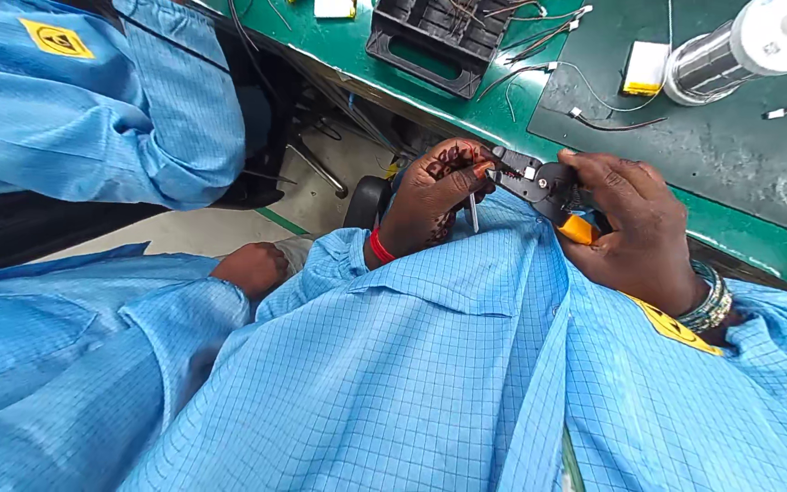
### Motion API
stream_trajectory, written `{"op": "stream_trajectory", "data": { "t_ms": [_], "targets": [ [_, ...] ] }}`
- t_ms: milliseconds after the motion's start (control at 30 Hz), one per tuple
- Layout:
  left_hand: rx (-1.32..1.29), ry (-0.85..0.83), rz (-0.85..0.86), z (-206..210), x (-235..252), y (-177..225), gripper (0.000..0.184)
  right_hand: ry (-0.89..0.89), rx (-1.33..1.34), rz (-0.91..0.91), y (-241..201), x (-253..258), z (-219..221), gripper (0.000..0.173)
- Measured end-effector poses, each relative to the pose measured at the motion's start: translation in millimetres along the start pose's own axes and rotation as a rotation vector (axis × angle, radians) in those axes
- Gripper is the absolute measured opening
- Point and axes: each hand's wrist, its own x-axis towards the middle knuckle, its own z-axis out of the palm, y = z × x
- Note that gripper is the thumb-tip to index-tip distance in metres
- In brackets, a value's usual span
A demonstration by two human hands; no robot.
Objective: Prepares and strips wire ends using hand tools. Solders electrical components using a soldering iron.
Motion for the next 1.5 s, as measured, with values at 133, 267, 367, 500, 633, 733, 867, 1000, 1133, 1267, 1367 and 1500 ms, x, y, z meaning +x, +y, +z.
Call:
{"op": "stream_trajectory", "data": {
  "t_ms": [133,267,367,500,633,733,867,1000,1133,1267,1367,1500],
  "targets": [
    [-0.01,0.003,-0.003,0.7,0.4,-1.6,0.022,0.003,-0.022,0.01,-2.3,0.5,0.0,0.06],
    [0.007,-0.001,0.015,1.2,0.4,-3.2,0.024,-0.01,-0.024,0.008,-1.9,0.9,-0.6,0.062],
    [0.017,0.001,0.027,1.1,0.5,-4.4,0.024,-0.01,-0.022,0.006,-1.8,0.9,0.3,0.063],
    [0.037,0.011,0.039,3.0,0.6,-4.8,0.027,-0.012,-0.017,0.01,-2.1,0.7,1.0,0.062],
    [0.025,0.037,0.013,4.4,0.4,-4.5,0.027,-0.023,-0.013,0.017,-2.2,1.1,1.3,0.062],
    [0.041,0.054,0.002,4.7,0.2,-5.0,0.025,-0.026,-0.003,0.01,-1.4,0.6,2.0,0.062],
    [0.043,0.056,-0.007,4.4,0.3,-6.1,0.026,-0.039,-0.004,0.01,-1.0,0.1,2.3,0.062],
    [0.051,0.058,-0.008,4.5,0.3,-6.7,0.026,-0.027,0.0,0.007,-0.7,-0.4,2.4,0.06],
    [0.018,0.064,-0.008,5.3,0.0,-7.2,0.025,-0.022,0.004,0.01,-0.6,-0.7,2.3,0.06],
    [0.049,0.056,0.02,5.5,0.1,-6.9,0.028,-0.017,0.009,0.008,0.1,-1.4,2.3,0.06],
    [0.028,0.029,0.035,3.5,0.3,-8.4,0.027,-0.006,0.009,0.005,0.0,-1.8,2.8,0.059],
    [0.003,-0.019,0.061,0.1,1.0,-10.5,0.025,0.021,-0.009,-0.014,0.1,-2.5,3.0,0.055]
  ]
}}
